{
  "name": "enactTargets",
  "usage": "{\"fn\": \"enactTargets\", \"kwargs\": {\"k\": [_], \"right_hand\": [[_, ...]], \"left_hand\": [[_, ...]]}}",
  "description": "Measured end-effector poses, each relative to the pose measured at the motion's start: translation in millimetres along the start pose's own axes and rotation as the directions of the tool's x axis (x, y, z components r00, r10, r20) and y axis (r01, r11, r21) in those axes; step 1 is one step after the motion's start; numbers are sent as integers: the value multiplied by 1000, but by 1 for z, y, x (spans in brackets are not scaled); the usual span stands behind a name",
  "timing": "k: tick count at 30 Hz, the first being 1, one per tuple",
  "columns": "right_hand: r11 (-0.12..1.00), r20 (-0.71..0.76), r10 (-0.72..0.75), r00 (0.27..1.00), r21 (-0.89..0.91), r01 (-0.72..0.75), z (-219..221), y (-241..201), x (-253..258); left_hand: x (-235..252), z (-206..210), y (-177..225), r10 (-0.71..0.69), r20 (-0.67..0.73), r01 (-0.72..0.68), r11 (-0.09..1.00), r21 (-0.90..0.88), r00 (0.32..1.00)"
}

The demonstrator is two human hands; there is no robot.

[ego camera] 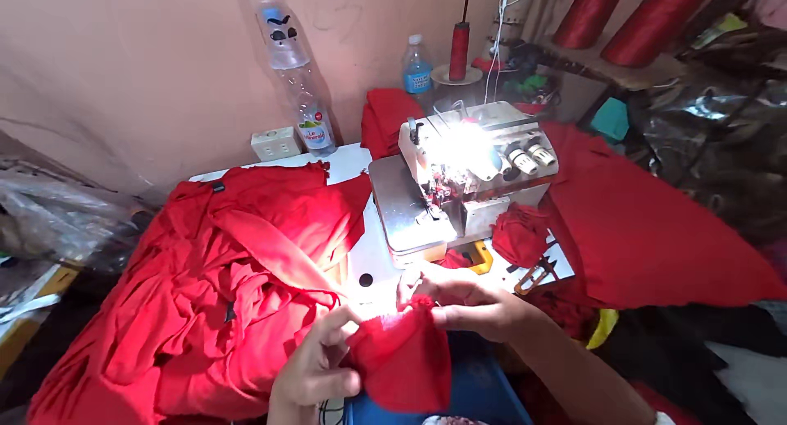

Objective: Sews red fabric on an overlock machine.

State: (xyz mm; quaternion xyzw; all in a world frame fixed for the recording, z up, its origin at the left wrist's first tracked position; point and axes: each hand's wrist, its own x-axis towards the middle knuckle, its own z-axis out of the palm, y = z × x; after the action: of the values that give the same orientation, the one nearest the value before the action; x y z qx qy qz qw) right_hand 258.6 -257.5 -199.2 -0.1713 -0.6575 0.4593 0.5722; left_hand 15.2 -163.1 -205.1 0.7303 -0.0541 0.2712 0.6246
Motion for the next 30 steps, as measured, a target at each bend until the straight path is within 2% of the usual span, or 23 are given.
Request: {"fn": "enactTargets", "kwargs": {"k": [2,4,5,6,7,9,11,13,14,16,17,18,19,20,21,22,23,24,26,27,30], "right_hand": [[968,-13,11,1000,253,-7,2,1,-2],[952,-29,25,999,305,-15,5,-4,-2],[978,-56,21,998,208,-9,8,-8,-2],[1000,-90,-3,996,6,4,12,-13,-2],[972,-106,-44,993,-234,18,17,-18,-2],[789,-62,-142,988,-610,75,29,-20,-1],[599,4,-215,977,-789,135,37,-18,-1],[552,22,-241,970,-819,156,38,-16,-2],[600,14,-234,972,-784,155,36,-17,-3],[817,-39,-172,984,-564,120,33,-18,-5],[933,-79,-110,991,-353,75,31,-17,-7],[995,-103,-34,994,-99,24,29,-15,-8],[986,-103,34,994,165,-17,27,-12,-7],[922,-61,98,993,382,-67,26,-10,-5],[850,-11,132,991,516,-107,26,-9,-2],[798,35,128,991,589,-124,27,-9,1],[769,61,108,992,627,-122,28,-11,5],[774,74,78,994,624,-108,28,-13,8],[852,85,58,995,515,-93,24,-15,14],[902,76,79,994,420,-104,21,-15,15],[969,81,122,989,207,-137,16,-14,16]], "left_hand": [[-1,5,-11,105,-144,-125,984,-131,984],[-1,7,-20,139,-211,-168,977,-128,968],[1,5,-24,141,-171,-149,988,-34,975],[3,5,-25,121,-129,-102,985,139,984],[6,8,-25,88,-120,-48,951,305,989],[11,22,-24,56,-135,16,877,480,989],[18,30,-29,152,-192,-25,840,543,970],[21,30,-34,273,-253,-63,785,616,928],[21,29,-34,298,-280,-56,769,637,913],[16,27,-36,310,-341,-38,787,615,888],[12,27,-37,281,-378,-49,853,520,882],[6,29,-36,220,-430,-79,944,321,875],[-2,34,-33,116,-481,-103,993,55,869],[-9,40,-28,4,-520,-102,982,-162,854],[-13,45,-25,-78,-521,-53,971,-233,850],[-13,47,-25,-92,-446,-13,974,-227,890],[-11,49,-28,-90,-355,16,978,-207,930],[-9,50,-34,-98,-244,29,962,-272,965],[-7,50,-38,-119,-63,73,867,-493,991],[-8,49,-37,-130,-21,99,838,-536,991],[-13,37,-38,-97,31,101,919,-380,995]]}}
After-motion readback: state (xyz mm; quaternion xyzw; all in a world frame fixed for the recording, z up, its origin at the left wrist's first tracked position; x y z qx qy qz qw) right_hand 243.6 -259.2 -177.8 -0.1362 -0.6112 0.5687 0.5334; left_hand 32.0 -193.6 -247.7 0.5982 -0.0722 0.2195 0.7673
